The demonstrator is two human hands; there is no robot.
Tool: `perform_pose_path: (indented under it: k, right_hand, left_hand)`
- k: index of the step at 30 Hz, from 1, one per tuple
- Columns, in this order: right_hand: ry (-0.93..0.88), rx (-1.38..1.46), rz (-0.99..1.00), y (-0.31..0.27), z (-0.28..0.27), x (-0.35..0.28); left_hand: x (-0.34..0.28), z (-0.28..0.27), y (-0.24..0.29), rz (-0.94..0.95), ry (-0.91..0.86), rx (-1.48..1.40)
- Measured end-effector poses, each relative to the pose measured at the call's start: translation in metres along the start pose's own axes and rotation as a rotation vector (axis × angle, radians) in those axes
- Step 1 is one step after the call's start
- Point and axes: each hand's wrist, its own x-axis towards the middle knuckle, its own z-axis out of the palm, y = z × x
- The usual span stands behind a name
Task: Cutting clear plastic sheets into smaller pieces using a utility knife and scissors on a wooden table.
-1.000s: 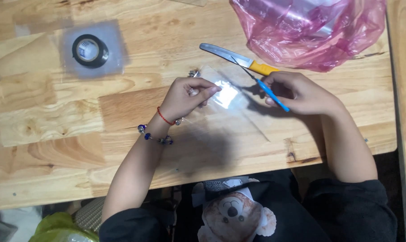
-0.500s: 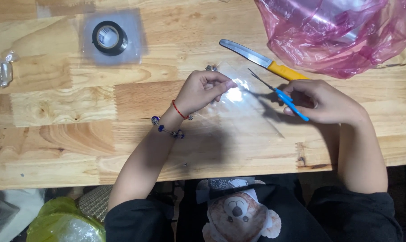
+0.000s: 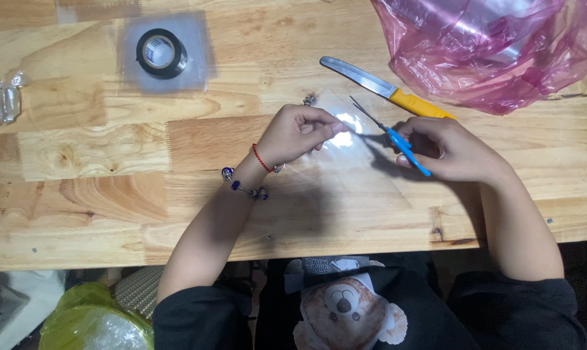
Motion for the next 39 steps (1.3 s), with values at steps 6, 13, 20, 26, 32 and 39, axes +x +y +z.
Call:
perform_pose_path:
  k: [6,13,20,26,32,39]
  right_hand:
    - [-0.012,0.078,0.036,-0.001,0.007,0.002]
    - [0.054,0.227,0.058,-0.004,0.010,0.004]
    - [0.063,0.300,0.076,-0.002,0.016,0.004]
    - [0.077,0.293,0.078,0.002,0.018,0.003]
    - [0.091,0.278,0.083,0.001,0.018,0.002]
    - [0.099,0.285,0.090,0.013,0.023,0.001]
  left_hand:
    - [-0.001,0.001,0.003,-0.029,-0.001,-0.021]
    - [-0.002,0.001,0.005,0.135,-0.030,-0.079]
    - [-0.001,0.001,0.003,0.110,-0.027,-0.076]
    - [-0.001,0.000,0.003,0.073,-0.013,-0.084]
    - [-0.001,0.000,0.005,0.066,-0.003,-0.088]
    - [-0.001,-0.001,0.010,0.063,0.000,-0.073]
